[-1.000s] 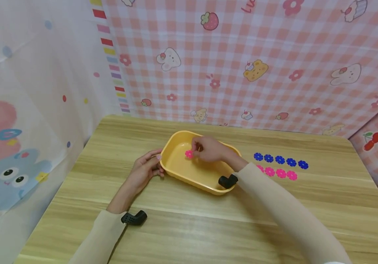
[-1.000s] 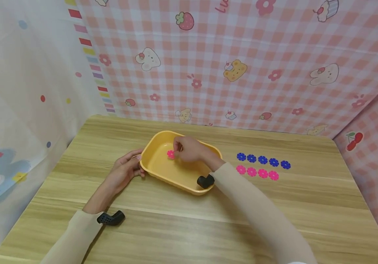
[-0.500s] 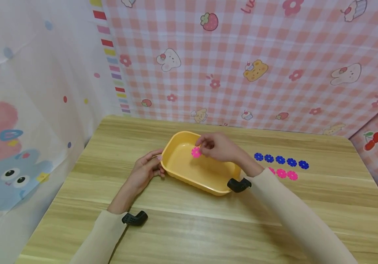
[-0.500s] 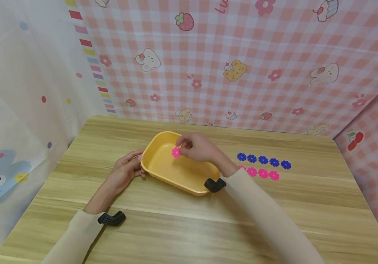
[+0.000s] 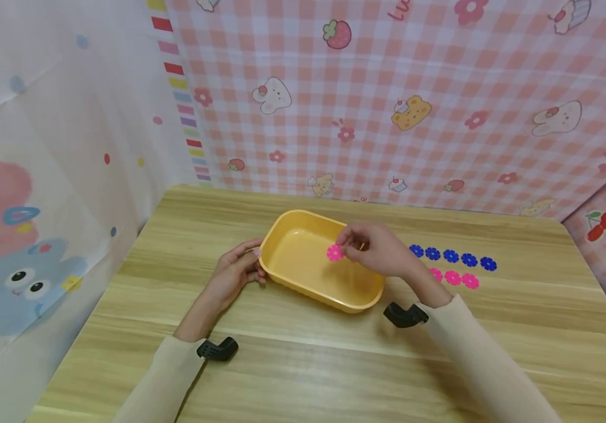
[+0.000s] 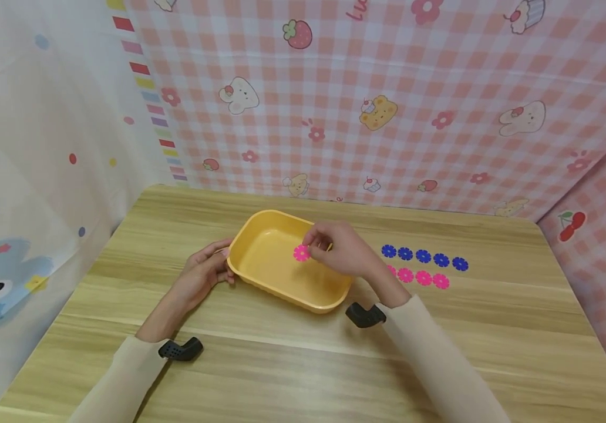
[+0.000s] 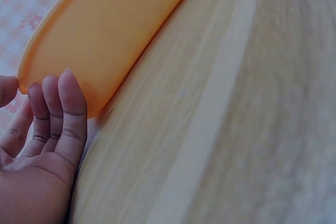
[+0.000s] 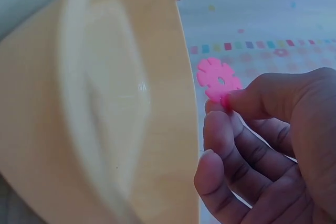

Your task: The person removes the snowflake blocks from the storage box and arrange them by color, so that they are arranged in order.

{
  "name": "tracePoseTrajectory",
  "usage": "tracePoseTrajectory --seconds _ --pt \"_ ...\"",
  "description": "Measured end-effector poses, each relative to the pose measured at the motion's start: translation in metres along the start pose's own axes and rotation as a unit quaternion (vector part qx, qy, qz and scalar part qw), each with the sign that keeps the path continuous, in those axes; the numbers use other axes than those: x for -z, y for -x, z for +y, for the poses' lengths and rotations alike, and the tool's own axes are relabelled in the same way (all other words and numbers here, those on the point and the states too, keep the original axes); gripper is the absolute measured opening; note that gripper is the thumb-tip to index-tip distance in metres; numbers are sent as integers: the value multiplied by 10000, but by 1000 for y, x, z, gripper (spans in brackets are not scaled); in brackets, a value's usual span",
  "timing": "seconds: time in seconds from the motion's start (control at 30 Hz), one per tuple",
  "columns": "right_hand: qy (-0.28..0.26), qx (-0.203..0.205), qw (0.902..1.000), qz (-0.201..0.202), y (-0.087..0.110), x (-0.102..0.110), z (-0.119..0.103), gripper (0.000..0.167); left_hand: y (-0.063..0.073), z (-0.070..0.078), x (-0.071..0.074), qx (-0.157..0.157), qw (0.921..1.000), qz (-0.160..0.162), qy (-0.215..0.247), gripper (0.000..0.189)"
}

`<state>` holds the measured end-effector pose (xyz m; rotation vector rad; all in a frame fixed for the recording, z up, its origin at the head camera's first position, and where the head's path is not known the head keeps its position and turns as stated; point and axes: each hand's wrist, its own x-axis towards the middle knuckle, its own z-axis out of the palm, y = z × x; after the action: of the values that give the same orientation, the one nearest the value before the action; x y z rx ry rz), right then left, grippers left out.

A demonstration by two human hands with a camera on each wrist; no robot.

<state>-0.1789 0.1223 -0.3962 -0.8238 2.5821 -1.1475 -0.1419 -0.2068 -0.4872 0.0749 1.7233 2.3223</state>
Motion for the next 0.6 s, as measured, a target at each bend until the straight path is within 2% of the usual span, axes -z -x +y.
tracePoseTrajectory --seconds 0.33,0.6 --pt "-207 -518 9974 460 33 4 2 5 -1 0 0 4 10000 -49 9 47" --pt "-363 -596 9940 838 56 13 14 7 -2 -2 2 -7 10000 -18 43 44"
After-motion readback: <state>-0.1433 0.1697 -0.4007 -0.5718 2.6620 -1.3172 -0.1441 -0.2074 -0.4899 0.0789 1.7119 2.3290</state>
